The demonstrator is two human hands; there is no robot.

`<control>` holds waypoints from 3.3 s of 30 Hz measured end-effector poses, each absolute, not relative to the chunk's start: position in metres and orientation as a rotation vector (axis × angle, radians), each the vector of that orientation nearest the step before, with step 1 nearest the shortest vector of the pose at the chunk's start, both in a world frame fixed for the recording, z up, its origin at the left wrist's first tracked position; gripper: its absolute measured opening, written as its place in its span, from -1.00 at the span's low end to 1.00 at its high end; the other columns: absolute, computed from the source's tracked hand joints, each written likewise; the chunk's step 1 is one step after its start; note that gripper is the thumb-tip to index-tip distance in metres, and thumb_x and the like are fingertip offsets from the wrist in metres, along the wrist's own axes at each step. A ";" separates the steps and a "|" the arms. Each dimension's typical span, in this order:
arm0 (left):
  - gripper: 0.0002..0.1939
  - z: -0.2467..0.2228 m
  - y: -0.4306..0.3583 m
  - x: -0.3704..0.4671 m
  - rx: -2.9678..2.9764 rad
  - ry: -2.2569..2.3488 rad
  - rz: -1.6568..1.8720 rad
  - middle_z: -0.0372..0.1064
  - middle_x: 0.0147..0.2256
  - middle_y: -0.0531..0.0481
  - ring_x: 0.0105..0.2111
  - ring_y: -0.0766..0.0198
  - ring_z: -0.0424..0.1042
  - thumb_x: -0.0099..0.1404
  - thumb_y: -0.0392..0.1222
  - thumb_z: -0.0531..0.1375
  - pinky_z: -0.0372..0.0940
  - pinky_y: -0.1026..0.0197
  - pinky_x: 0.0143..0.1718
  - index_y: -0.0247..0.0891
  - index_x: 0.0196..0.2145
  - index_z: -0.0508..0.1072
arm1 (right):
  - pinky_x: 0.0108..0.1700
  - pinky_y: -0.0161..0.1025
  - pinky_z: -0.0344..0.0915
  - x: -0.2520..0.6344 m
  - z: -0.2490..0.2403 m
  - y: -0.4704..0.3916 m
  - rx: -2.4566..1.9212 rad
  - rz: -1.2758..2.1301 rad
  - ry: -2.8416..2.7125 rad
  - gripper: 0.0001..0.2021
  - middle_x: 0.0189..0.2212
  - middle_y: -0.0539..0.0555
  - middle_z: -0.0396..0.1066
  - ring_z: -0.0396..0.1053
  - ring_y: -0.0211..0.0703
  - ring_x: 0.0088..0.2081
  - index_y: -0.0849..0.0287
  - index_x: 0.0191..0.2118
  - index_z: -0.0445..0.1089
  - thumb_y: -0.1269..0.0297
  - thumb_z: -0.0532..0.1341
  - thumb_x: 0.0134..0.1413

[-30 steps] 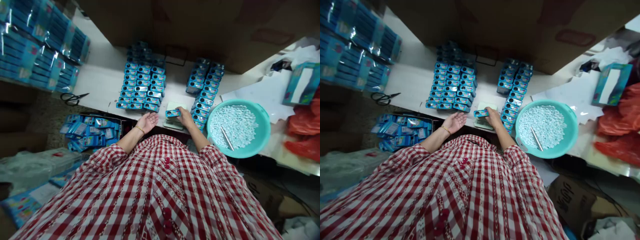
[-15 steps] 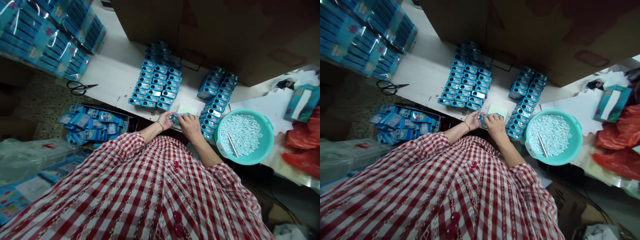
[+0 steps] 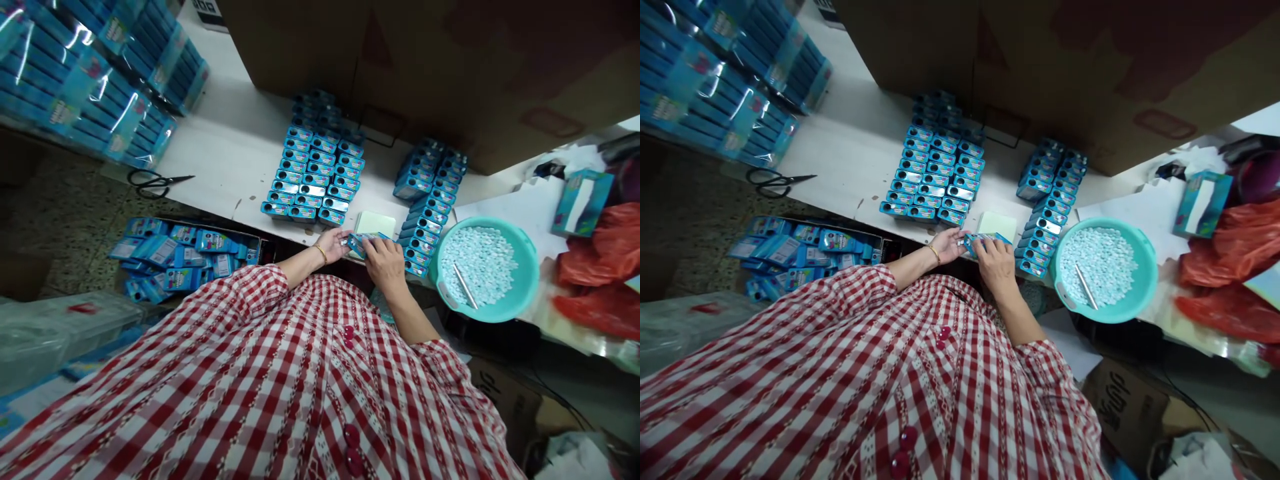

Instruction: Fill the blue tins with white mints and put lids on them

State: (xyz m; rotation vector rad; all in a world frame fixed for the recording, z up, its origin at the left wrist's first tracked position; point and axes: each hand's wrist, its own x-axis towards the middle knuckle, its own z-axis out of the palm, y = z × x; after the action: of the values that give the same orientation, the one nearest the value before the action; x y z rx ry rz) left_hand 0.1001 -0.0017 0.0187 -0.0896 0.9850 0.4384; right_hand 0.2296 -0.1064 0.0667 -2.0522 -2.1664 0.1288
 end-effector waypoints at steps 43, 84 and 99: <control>-0.74 0.012 -0.023 0.061 -0.103 1.201 0.490 0.45 -0.46 -0.11 -0.47 0.27 0.45 0.30 -0.28 0.00 0.36 0.26 -0.42 -0.37 -0.17 0.44 | 0.04 0.01 0.27 0.316 0.018 -0.111 -1.922 0.280 -1.240 -0.58 -0.05 0.17 0.31 0.29 -0.05 -0.02 0.13 0.05 0.27 0.12 0.15 0.07; -0.77 0.015 0.007 0.011 -0.250 1.248 0.718 0.45 -0.41 -0.13 -0.42 0.29 0.48 0.36 -0.32 -0.03 0.42 0.28 -0.40 -0.39 -0.32 0.40 | -0.06 -0.13 0.13 0.396 0.014 0.080 -2.352 0.110 -1.859 -0.68 -0.06 0.21 0.38 0.23 0.04 -0.04 0.18 -0.05 0.40 0.19 0.06 0.18; -0.79 0.028 -0.018 0.059 -0.181 1.161 0.582 0.44 -0.45 -0.14 -0.48 0.28 0.45 0.32 -0.31 0.03 0.36 0.27 -0.42 -0.41 -0.31 0.45 | -0.23 -0.12 -0.02 0.413 -0.012 0.036 -2.487 -0.089 -2.159 -0.69 -0.22 0.25 0.36 0.16 0.02 -0.18 0.21 -0.18 0.41 0.44 -0.07 0.17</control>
State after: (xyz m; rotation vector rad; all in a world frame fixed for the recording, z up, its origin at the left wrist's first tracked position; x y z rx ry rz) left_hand 0.0591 -0.0180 0.0283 -0.1815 1.1606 0.5821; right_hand 0.4129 0.0357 -0.0117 -2.4869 -2.1586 -0.0890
